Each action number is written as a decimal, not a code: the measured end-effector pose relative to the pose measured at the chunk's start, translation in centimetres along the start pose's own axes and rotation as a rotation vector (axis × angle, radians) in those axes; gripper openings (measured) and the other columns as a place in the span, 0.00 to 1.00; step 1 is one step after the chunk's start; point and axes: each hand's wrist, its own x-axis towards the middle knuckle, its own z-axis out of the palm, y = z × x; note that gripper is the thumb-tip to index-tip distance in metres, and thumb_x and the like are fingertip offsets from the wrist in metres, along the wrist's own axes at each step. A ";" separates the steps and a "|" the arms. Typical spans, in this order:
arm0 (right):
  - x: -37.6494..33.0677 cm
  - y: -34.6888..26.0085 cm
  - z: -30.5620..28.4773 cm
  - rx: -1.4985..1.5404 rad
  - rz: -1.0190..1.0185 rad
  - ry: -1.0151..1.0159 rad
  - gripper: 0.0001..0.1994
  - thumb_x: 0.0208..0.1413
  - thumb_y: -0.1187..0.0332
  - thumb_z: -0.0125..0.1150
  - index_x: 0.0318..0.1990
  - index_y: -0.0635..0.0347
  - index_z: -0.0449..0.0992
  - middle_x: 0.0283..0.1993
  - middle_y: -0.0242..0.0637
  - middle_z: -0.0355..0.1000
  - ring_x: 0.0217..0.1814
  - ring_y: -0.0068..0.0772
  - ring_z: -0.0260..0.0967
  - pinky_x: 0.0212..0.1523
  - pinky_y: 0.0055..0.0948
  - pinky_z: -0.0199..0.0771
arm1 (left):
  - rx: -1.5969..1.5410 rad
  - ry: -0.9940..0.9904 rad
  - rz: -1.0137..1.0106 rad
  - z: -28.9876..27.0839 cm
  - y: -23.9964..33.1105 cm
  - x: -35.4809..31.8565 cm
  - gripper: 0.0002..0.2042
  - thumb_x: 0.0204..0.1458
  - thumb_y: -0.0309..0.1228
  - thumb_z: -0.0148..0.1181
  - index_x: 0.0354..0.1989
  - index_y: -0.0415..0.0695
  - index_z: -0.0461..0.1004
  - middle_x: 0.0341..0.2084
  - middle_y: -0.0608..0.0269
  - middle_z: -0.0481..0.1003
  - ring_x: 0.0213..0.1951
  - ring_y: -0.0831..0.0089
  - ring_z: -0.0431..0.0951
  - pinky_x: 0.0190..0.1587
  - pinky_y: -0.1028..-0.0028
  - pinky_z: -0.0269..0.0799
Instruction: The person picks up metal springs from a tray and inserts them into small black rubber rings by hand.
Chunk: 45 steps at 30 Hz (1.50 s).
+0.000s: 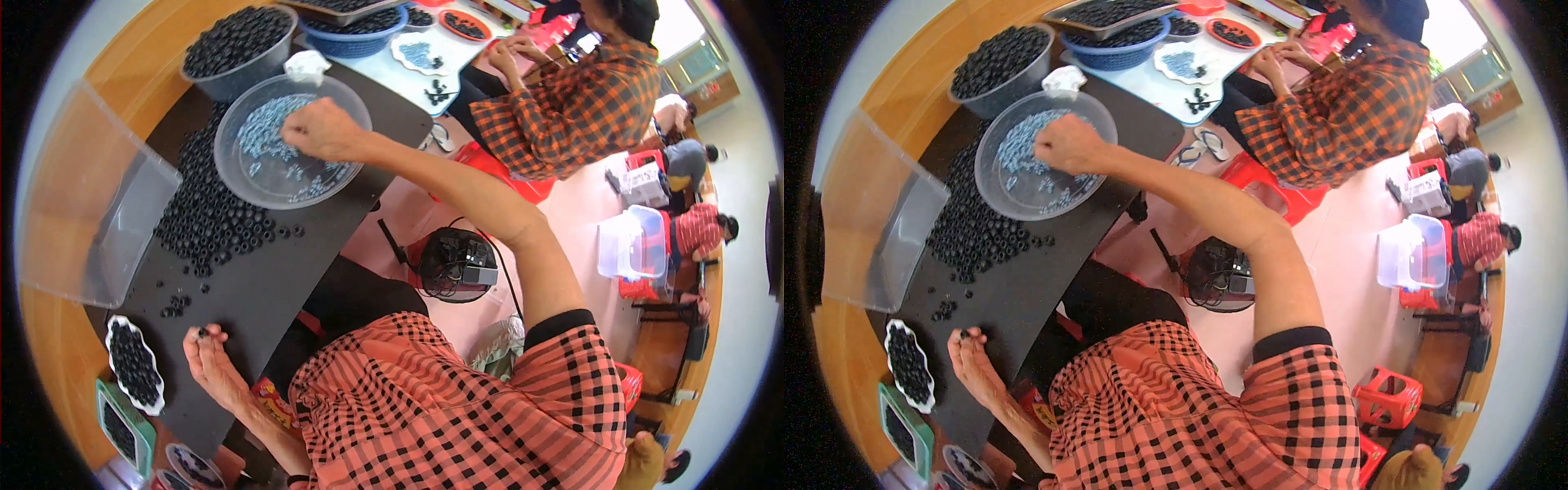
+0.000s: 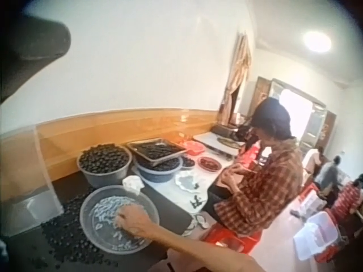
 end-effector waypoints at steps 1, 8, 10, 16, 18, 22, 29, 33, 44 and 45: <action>-0.2 0.3 -0.2 0.112 -0.026 0.136 0.10 0.50 0.64 0.54 0.28 0.62 0.76 0.24 0.46 0.72 0.28 0.46 0.73 0.33 0.37 0.72 | -0.009 0.017 0.011 0.1 0.0 0.0 0.08 0.58 0.25 0.52 0.44 0.37 0.69 0.34 0.59 0.72 0.39 0.72 0.72 0.44 0.73 0.68; 0.5 2.0 -1.8 0.192 0.024 0.342 0.10 0.47 0.66 0.56 0.29 0.62 0.80 0.24 0.48 0.74 0.24 0.45 0.74 0.30 0.34 0.74 | -0.020 0.010 0.018 0.5 0.2 -0.3 0.07 0.57 0.24 0.53 0.43 0.39 0.70 0.33 0.59 0.73 0.38 0.73 0.73 0.44 0.74 0.69; 0.3 2.2 -1.8 0.181 0.016 0.335 0.09 0.46 0.67 0.57 0.30 0.62 0.80 0.24 0.47 0.75 0.24 0.43 0.75 0.30 0.33 0.74 | -0.013 0.010 0.017 0.6 0.3 -0.3 0.07 0.57 0.24 0.53 0.43 0.39 0.70 0.33 0.59 0.73 0.38 0.73 0.73 0.44 0.74 0.69; -0.4 1.5 -2.5 0.171 0.001 0.018 0.09 0.48 0.70 0.59 0.36 0.62 0.81 0.28 0.40 0.77 0.31 0.26 0.74 0.35 0.26 0.74 | -0.019 0.024 0.017 0.6 0.1 -0.3 0.07 0.57 0.24 0.53 0.43 0.40 0.70 0.33 0.59 0.74 0.38 0.73 0.73 0.44 0.73 0.68; -0.5 1.4 -2.6 0.223 -0.109 -0.173 0.10 0.46 0.72 0.60 0.37 0.61 0.80 0.29 0.38 0.77 0.31 0.28 0.75 0.36 0.27 0.75 | -0.012 0.035 0.008 0.5 0.1 -0.3 0.07 0.57 0.24 0.53 0.43 0.39 0.70 0.33 0.59 0.74 0.38 0.73 0.73 0.44 0.73 0.68; -0.6 1.6 -1.9 0.107 -0.257 -0.181 0.10 0.44 0.74 0.60 0.36 0.61 0.79 0.30 0.39 0.76 0.31 0.33 0.74 0.34 0.29 0.75 | -0.003 0.024 0.010 0.6 0.2 -0.3 0.07 0.57 0.24 0.54 0.43 0.39 0.70 0.33 0.59 0.74 0.38 0.73 0.73 0.44 0.73 0.69; 0.0 0.8 -0.9 -0.129 -0.291 -0.061 0.08 0.40 0.77 0.59 0.32 0.62 0.78 0.29 0.42 0.74 0.30 0.37 0.73 0.33 0.33 0.74 | -0.011 0.041 0.021 0.6 0.1 -0.4 0.07 0.57 0.24 0.54 0.43 0.39 0.70 0.33 0.59 0.73 0.37 0.73 0.73 0.44 0.73 0.69; 0.1 -2.0 -1.0 0.147 -0.129 0.082 0.07 0.41 0.77 0.59 0.31 0.63 0.78 0.26 0.40 0.73 0.26 0.31 0.72 0.32 0.28 0.73 | -0.030 0.097 -0.007 0.9 0.1 -0.4 0.07 0.57 0.24 0.53 0.43 0.38 0.70 0.33 0.59 0.73 0.37 0.73 0.73 0.44 0.73 0.69; 0.7 0.4 -2.9 0.042 -0.076 0.032 0.09 0.44 0.73 0.60 0.34 0.63 0.80 0.26 0.40 0.76 0.27 0.26 0.74 0.33 0.26 0.75 | -0.175 -0.017 -0.036 1.6 0.1 -0.5 0.06 0.57 0.23 0.52 0.42 0.38 0.70 0.32 0.58 0.74 0.37 0.71 0.73 0.44 0.73 0.69; 0.6 0.8 -3.1 0.008 -0.094 -0.019 0.08 0.44 0.72 0.60 0.34 0.63 0.80 0.26 0.40 0.76 0.28 0.27 0.74 0.34 0.26 0.75 | -0.178 -0.023 -0.039 1.6 0.1 -0.5 0.06 0.57 0.23 0.52 0.42 0.38 0.70 0.32 0.58 0.74 0.37 0.71 0.73 0.44 0.73 0.69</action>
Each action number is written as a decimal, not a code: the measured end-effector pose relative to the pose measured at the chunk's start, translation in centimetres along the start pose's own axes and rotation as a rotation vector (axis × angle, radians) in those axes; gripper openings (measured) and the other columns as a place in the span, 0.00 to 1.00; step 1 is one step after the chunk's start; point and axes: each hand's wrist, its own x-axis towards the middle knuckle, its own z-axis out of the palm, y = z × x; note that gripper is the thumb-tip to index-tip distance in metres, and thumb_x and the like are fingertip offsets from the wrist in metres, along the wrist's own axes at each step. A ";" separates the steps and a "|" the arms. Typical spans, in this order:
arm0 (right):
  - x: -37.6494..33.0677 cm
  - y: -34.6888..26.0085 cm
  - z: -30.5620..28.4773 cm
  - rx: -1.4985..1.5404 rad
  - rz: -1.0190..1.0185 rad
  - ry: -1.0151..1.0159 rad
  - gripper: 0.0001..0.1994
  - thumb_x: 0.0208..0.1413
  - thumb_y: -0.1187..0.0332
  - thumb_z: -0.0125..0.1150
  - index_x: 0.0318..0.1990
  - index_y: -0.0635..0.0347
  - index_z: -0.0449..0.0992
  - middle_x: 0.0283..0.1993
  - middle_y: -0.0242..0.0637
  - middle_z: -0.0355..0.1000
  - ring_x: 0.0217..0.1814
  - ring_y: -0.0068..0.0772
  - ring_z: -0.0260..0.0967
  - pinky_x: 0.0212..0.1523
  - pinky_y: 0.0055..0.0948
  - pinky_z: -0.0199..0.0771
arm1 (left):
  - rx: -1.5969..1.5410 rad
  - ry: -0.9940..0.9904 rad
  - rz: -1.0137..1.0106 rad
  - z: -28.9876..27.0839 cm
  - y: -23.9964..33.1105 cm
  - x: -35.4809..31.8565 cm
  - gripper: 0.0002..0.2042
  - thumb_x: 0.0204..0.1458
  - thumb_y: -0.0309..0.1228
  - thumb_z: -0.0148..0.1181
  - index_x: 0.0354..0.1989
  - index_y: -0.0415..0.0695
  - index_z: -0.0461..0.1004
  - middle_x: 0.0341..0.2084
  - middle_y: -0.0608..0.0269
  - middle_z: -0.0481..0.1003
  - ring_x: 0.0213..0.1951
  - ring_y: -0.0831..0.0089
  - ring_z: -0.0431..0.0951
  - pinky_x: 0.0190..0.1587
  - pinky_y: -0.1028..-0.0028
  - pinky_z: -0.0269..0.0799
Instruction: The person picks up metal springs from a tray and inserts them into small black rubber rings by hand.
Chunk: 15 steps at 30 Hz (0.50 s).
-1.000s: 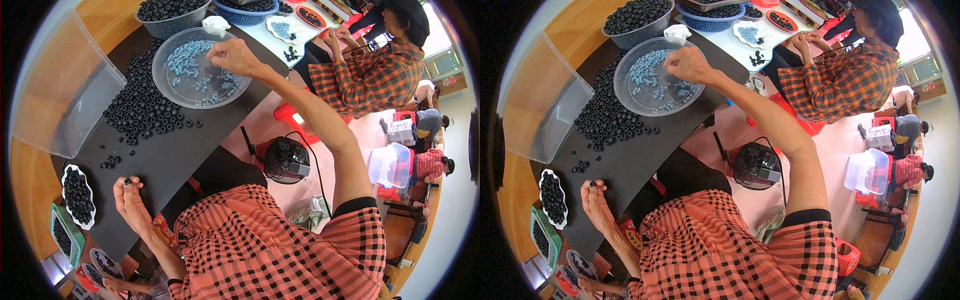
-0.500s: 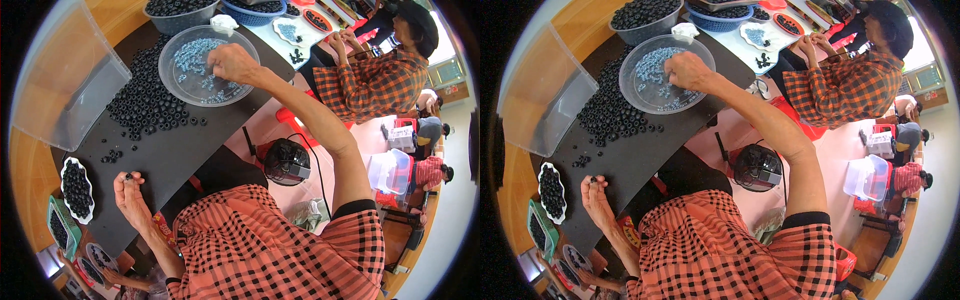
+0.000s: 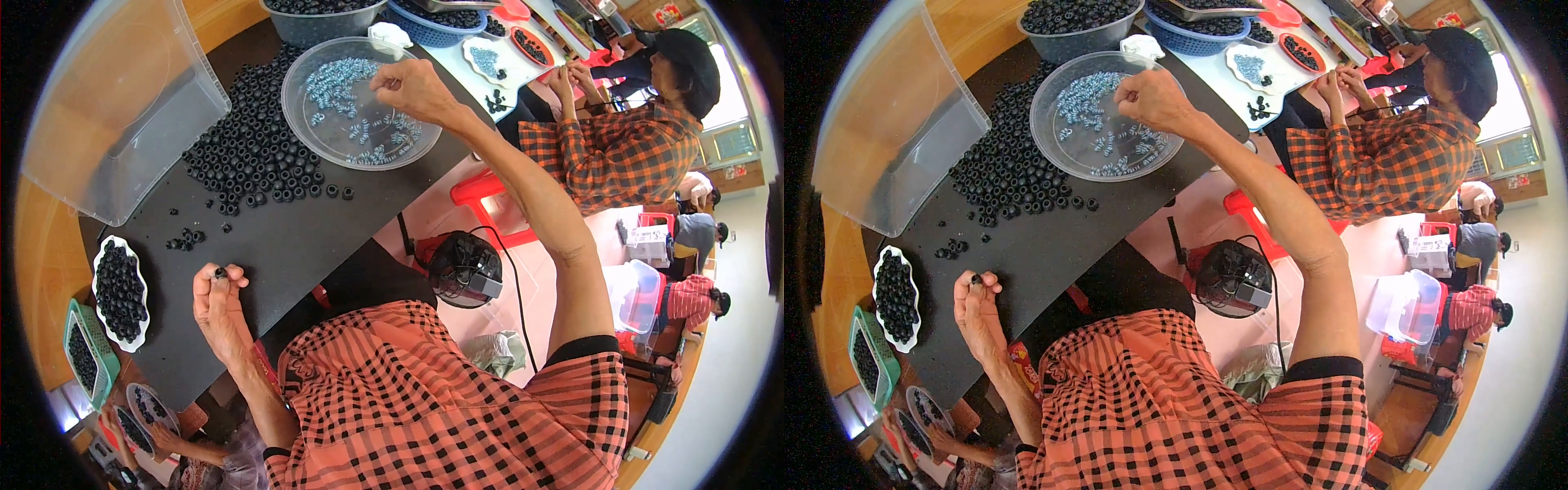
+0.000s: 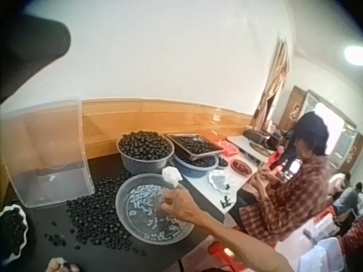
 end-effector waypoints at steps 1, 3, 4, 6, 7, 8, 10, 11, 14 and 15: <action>-0.1 0.0 -0.1 -0.002 0.004 0.000 0.08 0.44 0.72 0.60 0.34 0.63 0.80 0.26 0.40 0.76 0.28 0.27 0.74 0.34 0.26 0.75 | -0.001 0.001 -0.006 -0.1 0.0 0.0 0.06 0.57 0.23 0.52 0.42 0.38 0.70 0.32 0.58 0.74 0.37 0.71 0.73 0.44 0.73 0.69; -0.4 -0.1 -0.2 -0.018 0.017 -0.115 0.09 0.45 0.71 0.59 0.34 0.63 0.80 0.25 0.41 0.75 0.27 0.29 0.74 0.33 0.26 0.75 | -0.003 -0.001 -0.015 -0.1 0.0 0.1 0.07 0.57 0.23 0.51 0.42 0.38 0.70 0.32 0.58 0.74 0.37 0.71 0.73 0.44 0.73 0.69; -0.5 -0.1 -0.3 -0.019 0.019 -0.116 0.09 0.45 0.71 0.59 0.34 0.63 0.80 0.25 0.41 0.75 0.27 0.29 0.74 0.33 0.26 0.75 | 0.000 -0.002 -0.014 -0.2 0.1 0.1 0.07 0.57 0.22 0.51 0.42 0.38 0.70 0.32 0.58 0.73 0.37 0.71 0.73 0.44 0.73 0.69; -0.7 -0.3 -0.6 -0.058 -0.035 -0.210 0.09 0.44 0.70 0.60 0.34 0.62 0.79 0.25 0.42 0.75 0.26 0.29 0.73 0.32 0.27 0.74 | 0.003 -0.004 -0.016 -0.2 0.1 0.0 0.07 0.57 0.22 0.50 0.42 0.38 0.70 0.32 0.58 0.73 0.37 0.71 0.72 0.44 0.73 0.69; -0.9 -0.3 -0.6 -0.059 -0.034 -0.211 0.09 0.44 0.70 0.60 0.34 0.62 0.79 0.25 0.42 0.75 0.26 0.29 0.73 0.32 0.27 0.74 | 0.000 -0.010 -0.019 -0.1 0.1 0.0 0.07 0.57 0.22 0.50 0.42 0.38 0.70 0.32 0.58 0.73 0.37 0.71 0.72 0.44 0.73 0.69; -1.1 -0.5 -0.6 -0.032 -0.058 -0.221 0.09 0.44 0.70 0.60 0.34 0.62 0.79 0.26 0.42 0.75 0.26 0.29 0.73 0.32 0.27 0.73 | -0.003 -0.016 -0.021 0.0 0.1 0.1 0.07 0.57 0.23 0.51 0.43 0.38 0.70 0.32 0.58 0.73 0.37 0.71 0.72 0.44 0.73 0.68; -1.4 -0.6 -0.7 -0.004 -0.080 -0.233 0.09 0.44 0.70 0.60 0.34 0.62 0.79 0.26 0.41 0.75 0.27 0.29 0.73 0.32 0.27 0.73 | -0.003 -0.025 -0.018 -0.2 0.0 0.2 0.07 0.57 0.23 0.50 0.43 0.38 0.70 0.32 0.58 0.73 0.37 0.71 0.72 0.44 0.73 0.68; -1.4 -0.8 -0.9 0.007 -0.078 -0.220 0.09 0.44 0.70 0.60 0.34 0.62 0.79 0.26 0.41 0.75 0.27 0.29 0.73 0.32 0.27 0.73 | -0.001 -0.033 -0.012 -0.3 0.0 0.2 0.07 0.57 0.22 0.50 0.43 0.37 0.70 0.32 0.58 0.73 0.37 0.71 0.72 0.44 0.73 0.68; -1.6 -0.5 -0.9 0.010 -0.060 -0.192 0.09 0.44 0.71 0.59 0.34 0.63 0.79 0.26 0.41 0.75 0.27 0.30 0.73 0.32 0.28 0.73 | 0.008 -0.013 -0.009 -0.2 0.1 0.0 0.07 0.57 0.23 0.50 0.42 0.38 0.70 0.32 0.58 0.73 0.37 0.71 0.72 0.44 0.73 0.68; -1.6 -0.4 -0.9 0.003 -0.048 -0.176 0.09 0.44 0.72 0.58 0.34 0.63 0.79 0.27 0.42 0.75 0.27 0.32 0.73 0.32 0.29 0.73 | 0.006 -0.014 -0.010 -0.2 0.1 0.0 0.07 0.57 0.23 0.50 0.42 0.38 0.70 0.32 0.58 0.73 0.37 0.71 0.72 0.44 0.73 0.68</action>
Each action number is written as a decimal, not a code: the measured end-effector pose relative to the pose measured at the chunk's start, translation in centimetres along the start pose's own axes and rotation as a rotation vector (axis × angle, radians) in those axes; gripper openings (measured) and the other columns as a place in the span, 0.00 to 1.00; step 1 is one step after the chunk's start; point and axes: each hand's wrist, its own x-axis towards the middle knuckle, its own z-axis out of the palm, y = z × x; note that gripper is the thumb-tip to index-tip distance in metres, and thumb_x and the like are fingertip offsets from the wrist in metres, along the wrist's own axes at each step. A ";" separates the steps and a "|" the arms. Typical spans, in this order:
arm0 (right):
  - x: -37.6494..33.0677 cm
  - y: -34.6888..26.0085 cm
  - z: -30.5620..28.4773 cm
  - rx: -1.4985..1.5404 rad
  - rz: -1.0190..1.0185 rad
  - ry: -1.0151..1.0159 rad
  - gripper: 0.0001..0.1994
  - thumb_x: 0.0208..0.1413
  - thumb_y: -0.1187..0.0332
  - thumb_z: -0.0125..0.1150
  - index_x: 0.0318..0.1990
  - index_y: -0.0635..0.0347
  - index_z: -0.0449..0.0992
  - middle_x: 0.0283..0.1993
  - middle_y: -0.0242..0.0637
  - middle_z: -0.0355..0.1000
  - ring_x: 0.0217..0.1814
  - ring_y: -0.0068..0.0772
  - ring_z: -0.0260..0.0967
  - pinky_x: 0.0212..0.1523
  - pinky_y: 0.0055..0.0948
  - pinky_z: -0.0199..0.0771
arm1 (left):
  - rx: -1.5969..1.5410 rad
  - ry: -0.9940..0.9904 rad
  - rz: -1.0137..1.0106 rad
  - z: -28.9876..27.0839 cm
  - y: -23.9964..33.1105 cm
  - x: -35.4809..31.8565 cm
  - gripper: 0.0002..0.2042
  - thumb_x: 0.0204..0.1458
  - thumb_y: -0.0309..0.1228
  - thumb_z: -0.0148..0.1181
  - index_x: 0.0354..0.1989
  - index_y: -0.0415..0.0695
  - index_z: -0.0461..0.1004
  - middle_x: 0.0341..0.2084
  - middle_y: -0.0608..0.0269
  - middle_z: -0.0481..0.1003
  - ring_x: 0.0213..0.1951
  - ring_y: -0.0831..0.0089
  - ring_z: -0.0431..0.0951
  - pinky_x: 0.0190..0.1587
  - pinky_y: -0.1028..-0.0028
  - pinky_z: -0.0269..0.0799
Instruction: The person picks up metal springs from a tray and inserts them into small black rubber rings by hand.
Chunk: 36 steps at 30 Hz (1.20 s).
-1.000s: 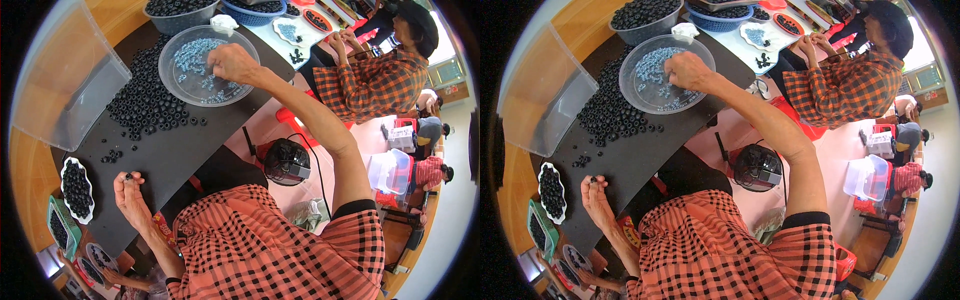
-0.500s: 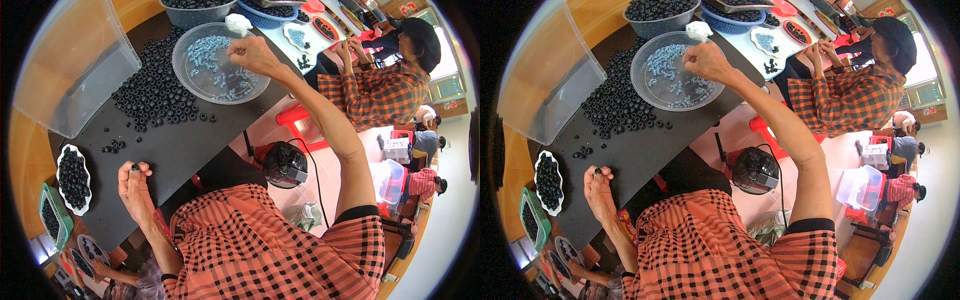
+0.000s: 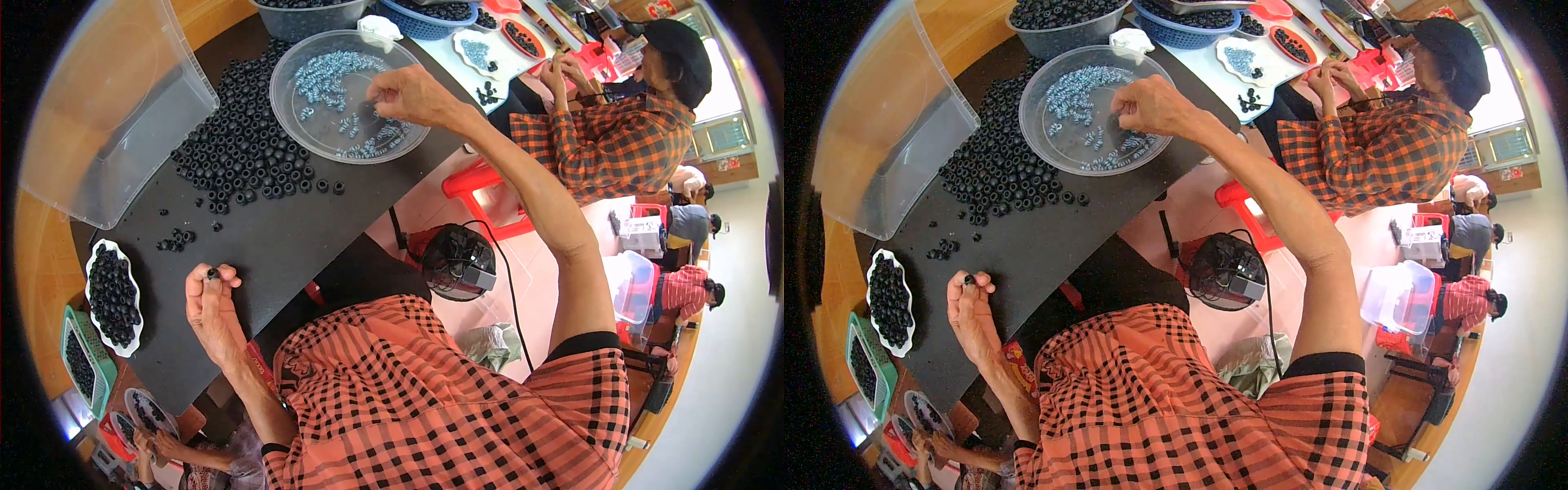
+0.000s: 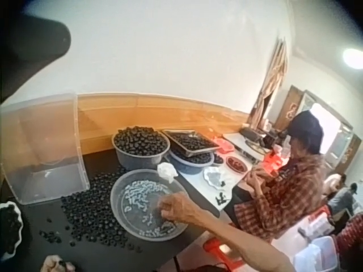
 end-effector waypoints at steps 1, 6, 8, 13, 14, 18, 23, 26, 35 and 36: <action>0.0 0.3 0.2 -0.001 0.000 0.001 0.09 0.44 0.72 0.58 0.34 0.63 0.79 0.27 0.42 0.75 0.27 0.32 0.73 0.32 0.29 0.73 | 0.004 0.004 -0.004 0.0 0.0 0.0 0.07 0.57 0.23 0.51 0.42 0.38 0.70 0.32 0.58 0.73 0.37 0.71 0.72 0.44 0.73 0.68; 0.4 0.6 1.2 -0.096 -0.070 0.067 0.08 0.42 0.72 0.58 0.31 0.61 0.79 0.24 0.47 0.73 0.27 0.46 0.73 0.31 0.37 0.73 | 0.005 0.003 0.000 0.0 -0.1 0.0 0.06 0.57 0.23 0.52 0.42 0.38 0.70 0.31 0.59 0.73 0.37 0.72 0.73 0.43 0.73 0.69; 0.5 0.0 1.3 -0.084 -0.035 0.086 0.08 0.42 0.71 0.58 0.30 0.61 0.79 0.23 0.48 0.72 0.26 0.47 0.72 0.30 0.37 0.72 | 0.000 0.003 -0.003 0.0 -0.2 -0.1 0.06 0.57 0.24 0.52 0.42 0.38 0.70 0.31 0.59 0.73 0.37 0.72 0.73 0.43 0.73 0.68; 0.3 -0.5 0.8 0.008 0.076 0.089 0.07 0.42 0.72 0.58 0.29 0.62 0.78 0.23 0.48 0.73 0.25 0.49 0.72 0.30 0.37 0.72 | 0.023 0.016 -0.002 0.1 -0.2 -0.2 0.06 0.57 0.24 0.52 0.42 0.39 0.70 0.31 0.60 0.73 0.37 0.72 0.73 0.44 0.73 0.68; 0.1 -0.1 0.8 0.007 0.030 0.063 0.08 0.42 0.72 0.59 0.32 0.63 0.78 0.25 0.46 0.74 0.26 0.42 0.73 0.30 0.34 0.73 | 0.023 0.015 -0.007 0.0 -0.3 -0.2 0.06 0.57 0.24 0.52 0.41 0.39 0.70 0.31 0.60 0.74 0.37 0.72 0.73 0.44 0.73 0.68; 0.0 0.3 1.3 0.020 -0.078 0.065 0.09 0.40 0.73 0.59 0.32 0.61 0.77 0.25 0.46 0.74 0.28 0.45 0.73 0.31 0.35 0.73 | 0.036 0.007 0.008 0.2 -0.2 -0.2 0.06 0.58 0.25 0.52 0.42 0.39 0.70 0.31 0.60 0.73 0.36 0.73 0.72 0.44 0.73 0.68; 0.4 -0.1 1.5 -0.155 -0.044 0.066 0.10 0.39 0.73 0.60 0.33 0.60 0.77 0.28 0.42 0.75 0.30 0.43 0.74 0.33 0.34 0.74 | 0.019 0.003 0.001 0.4 -0.1 -0.3 0.06 0.58 0.25 0.52 0.42 0.39 0.70 0.32 0.60 0.74 0.36 0.73 0.72 0.45 0.73 0.68; 0.7 -1.6 1.8 -0.116 -0.050 0.185 0.09 0.38 0.73 0.61 0.32 0.60 0.77 0.28 0.40 0.75 0.29 0.40 0.73 0.33 0.33 0.74 | 0.026 0.018 -0.007 0.2 0.1 -0.4 0.06 0.58 0.24 0.52 0.42 0.39 0.70 0.32 0.59 0.74 0.36 0.73 0.73 0.45 0.73 0.68; 1.4 -15.1 6.2 0.594 -0.106 0.019 0.07 0.45 0.78 0.60 0.34 0.62 0.77 0.31 0.30 0.73 0.32 0.17 0.70 0.35 0.20 0.71 | -0.027 0.050 -0.052 1.3 -0.1 -0.6 0.07 0.57 0.22 0.49 0.43 0.38 0.70 0.33 0.57 0.75 0.33 0.74 0.73 0.43 0.74 0.69; 1.5 -16.3 7.2 0.664 -0.141 -0.013 0.06 0.46 0.78 0.60 0.34 0.62 0.77 0.32 0.30 0.73 0.31 0.17 0.70 0.35 0.19 0.71 | -0.021 0.078 -0.047 1.5 0.0 -0.7 0.07 0.57 0.22 0.49 0.43 0.38 0.70 0.33 0.57 0.75 0.33 0.74 0.73 0.43 0.74 0.69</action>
